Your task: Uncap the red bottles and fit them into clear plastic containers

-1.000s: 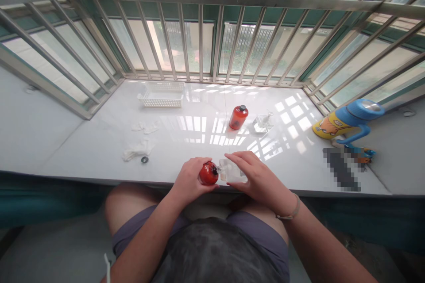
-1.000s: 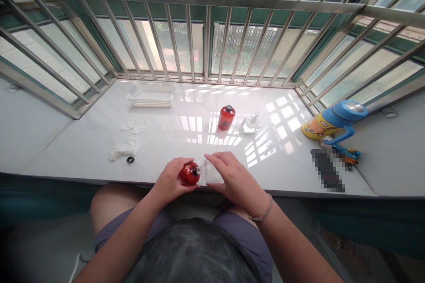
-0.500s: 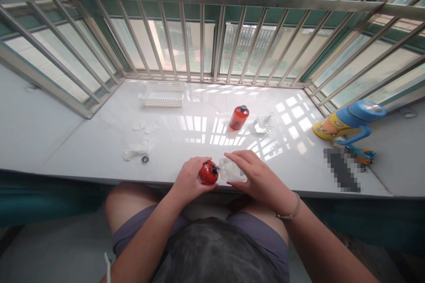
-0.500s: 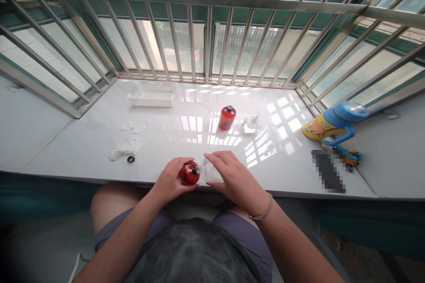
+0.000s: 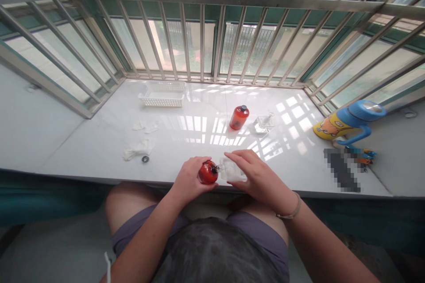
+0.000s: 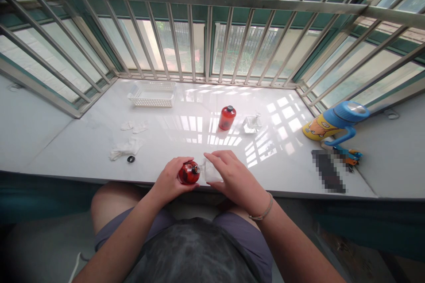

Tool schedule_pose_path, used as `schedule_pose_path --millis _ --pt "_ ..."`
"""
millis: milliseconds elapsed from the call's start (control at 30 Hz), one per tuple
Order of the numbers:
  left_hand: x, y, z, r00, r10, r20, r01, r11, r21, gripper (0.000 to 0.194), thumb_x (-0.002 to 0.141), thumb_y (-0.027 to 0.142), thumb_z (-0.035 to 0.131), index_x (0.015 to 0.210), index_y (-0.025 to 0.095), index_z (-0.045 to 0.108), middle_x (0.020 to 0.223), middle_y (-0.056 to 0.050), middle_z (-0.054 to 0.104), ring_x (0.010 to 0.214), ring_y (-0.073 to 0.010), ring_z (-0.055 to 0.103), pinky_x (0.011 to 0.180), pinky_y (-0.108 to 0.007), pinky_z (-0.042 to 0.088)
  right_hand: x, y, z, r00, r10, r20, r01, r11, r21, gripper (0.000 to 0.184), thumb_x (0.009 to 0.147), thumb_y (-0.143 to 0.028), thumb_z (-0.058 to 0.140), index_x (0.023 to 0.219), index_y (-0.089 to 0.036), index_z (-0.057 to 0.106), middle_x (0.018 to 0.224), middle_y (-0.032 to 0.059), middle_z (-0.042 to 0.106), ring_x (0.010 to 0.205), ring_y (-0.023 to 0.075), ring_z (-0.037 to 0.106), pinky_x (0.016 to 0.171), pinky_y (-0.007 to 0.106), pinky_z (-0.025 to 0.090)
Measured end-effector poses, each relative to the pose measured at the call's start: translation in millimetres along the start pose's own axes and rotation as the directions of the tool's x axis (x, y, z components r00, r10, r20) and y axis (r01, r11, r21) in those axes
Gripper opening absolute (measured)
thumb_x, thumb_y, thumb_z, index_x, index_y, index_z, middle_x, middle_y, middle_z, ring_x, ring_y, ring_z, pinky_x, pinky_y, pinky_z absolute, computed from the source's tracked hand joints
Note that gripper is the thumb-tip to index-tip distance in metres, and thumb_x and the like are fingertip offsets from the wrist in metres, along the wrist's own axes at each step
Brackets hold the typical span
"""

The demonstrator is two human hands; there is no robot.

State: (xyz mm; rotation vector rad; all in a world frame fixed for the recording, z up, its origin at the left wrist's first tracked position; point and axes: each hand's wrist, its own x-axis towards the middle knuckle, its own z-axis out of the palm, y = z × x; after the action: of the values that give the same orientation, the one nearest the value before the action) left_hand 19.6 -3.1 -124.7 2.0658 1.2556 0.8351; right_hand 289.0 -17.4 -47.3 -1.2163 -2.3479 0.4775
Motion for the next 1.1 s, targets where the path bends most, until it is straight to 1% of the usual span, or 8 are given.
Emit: schedule_pose_path --millis 200,367,700,900,1100 --pt "0.1 0.7 -0.1 1.0 -0.004 0.005 0.004 1.0 0.004 0.077 0.072 0.037 0.1 0.137 0.029 0.061 0.132 -0.007 0.074 0.121 -0.0323 0.069 0.108 -0.051 0.055 -0.2 0.3 0.5 1.0 -0.001 0.006 0.001 1.0 -0.002 0.082 0.089 -0.016 0.082 0.162 -0.03 0.046 0.142 0.0147 0.064 0.131 0.0352 0.061 0.109 0.056 0.059" --pt "0.4 2.0 -0.9 1.0 -0.009 0.0 0.009 1.0 0.002 0.077 0.071 0.037 0.1 0.137 0.03 0.061 0.131 -0.007 0.074 0.121 -0.0325 0.07 0.108 -0.051 0.055 0.2 0.2 0.0 1.0 -0.004 0.005 0.004 1.0 -0.003 0.081 0.091 -0.017 0.079 0.163 -0.032 0.045 0.142 0.0141 0.064 0.131 0.0359 0.062 0.108 0.058 0.06" --pt "0.5 0.6 -0.3 1.0 -0.01 -0.004 0.01 1.0 -0.002 0.076 0.071 0.038 0.1 0.136 0.03 0.061 0.13 -0.007 0.074 0.12 -0.033 0.07 0.107 -0.051 0.056 1.0 -1.6 -1.7 1.0 -0.012 -0.002 0.012 0.999 -0.031 0.081 0.09 -0.017 0.078 0.162 -0.033 0.046 0.141 0.0136 0.065 0.129 0.0366 0.063 0.108 0.058 0.06" --pt "0.9 1.6 -0.9 1.0 -0.021 0.003 0.021 1.0 0.001 0.077 0.071 0.038 0.1 0.136 0.03 0.061 0.132 -0.006 0.074 0.121 -0.0325 0.069 0.108 -0.051 0.055 1.1 -0.9 -1.9 1.0 -0.015 0.007 0.015 0.998 -0.059 0.08 0.089 -0.016 0.08 0.161 -0.03 0.047 0.142 0.0139 0.064 0.129 0.0363 0.062 0.109 0.058 0.058" --pt "1.1 2.6 -1.5 1.0 -0.021 0.001 0.021 1.0 -0.007 0.076 0.071 0.038 0.1 0.136 0.03 0.062 0.131 -0.007 0.074 0.121 -0.0334 0.069 0.108 -0.052 0.055 1.9 -1.3 -3.0 0.999 -0.029 -0.017 0.028 0.998 -0.063 0.082 0.088 -0.016 0.078 0.162 -0.034 0.047 0.142 0.0131 0.066 0.127 0.0365 0.064 0.107 0.059 0.059"
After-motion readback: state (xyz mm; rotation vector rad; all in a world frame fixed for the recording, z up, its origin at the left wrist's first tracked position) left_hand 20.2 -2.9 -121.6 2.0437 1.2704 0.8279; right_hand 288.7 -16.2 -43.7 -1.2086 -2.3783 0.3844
